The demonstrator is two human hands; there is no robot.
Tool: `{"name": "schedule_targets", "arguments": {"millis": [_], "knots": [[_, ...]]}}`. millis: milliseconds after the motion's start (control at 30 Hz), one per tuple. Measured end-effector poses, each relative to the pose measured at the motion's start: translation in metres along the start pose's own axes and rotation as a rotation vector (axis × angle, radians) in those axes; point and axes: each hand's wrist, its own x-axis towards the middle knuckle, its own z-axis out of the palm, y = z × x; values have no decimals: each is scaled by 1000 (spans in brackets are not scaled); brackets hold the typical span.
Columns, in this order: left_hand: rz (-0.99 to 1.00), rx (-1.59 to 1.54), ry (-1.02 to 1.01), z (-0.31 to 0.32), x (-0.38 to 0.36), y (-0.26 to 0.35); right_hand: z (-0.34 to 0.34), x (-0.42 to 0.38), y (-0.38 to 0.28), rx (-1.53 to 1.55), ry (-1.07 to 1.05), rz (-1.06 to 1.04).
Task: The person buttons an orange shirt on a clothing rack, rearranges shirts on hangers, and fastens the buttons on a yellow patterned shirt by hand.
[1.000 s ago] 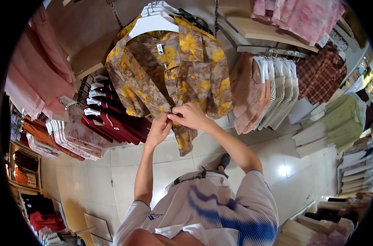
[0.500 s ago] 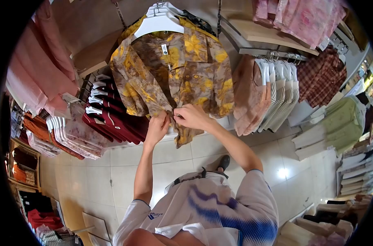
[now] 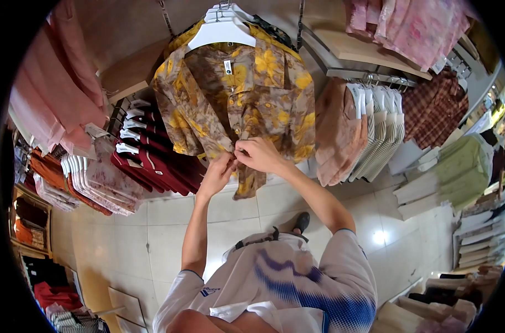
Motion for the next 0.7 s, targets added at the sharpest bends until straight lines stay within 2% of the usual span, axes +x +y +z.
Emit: {"name": "schedule_targets", "arguments": {"millis": [167, 267, 333, 400, 433, 533, 700], "knots": [[-11, -78, -38, -2, -1, -8, 0, 2, 0, 109, -44, 18], [-7, -33, 23, 2, -1, -3, 1, 3, 0, 103, -90, 45], [11, 150, 114, 5, 0, 2, -2, 4, -6, 104, -101, 46], [42, 205, 133, 5, 2, 6, -2, 5, -6, 103, -110, 48], [70, 260, 151, 5, 2, 9, 1, 4, -2, 101, -58, 15], [73, 256, 236, 4, 2, 21, -2, 2, -3, 89, -14, 10], [92, 415, 171, 7, -1, 22, -5, -3, -8, 37, -31, 61]]}}
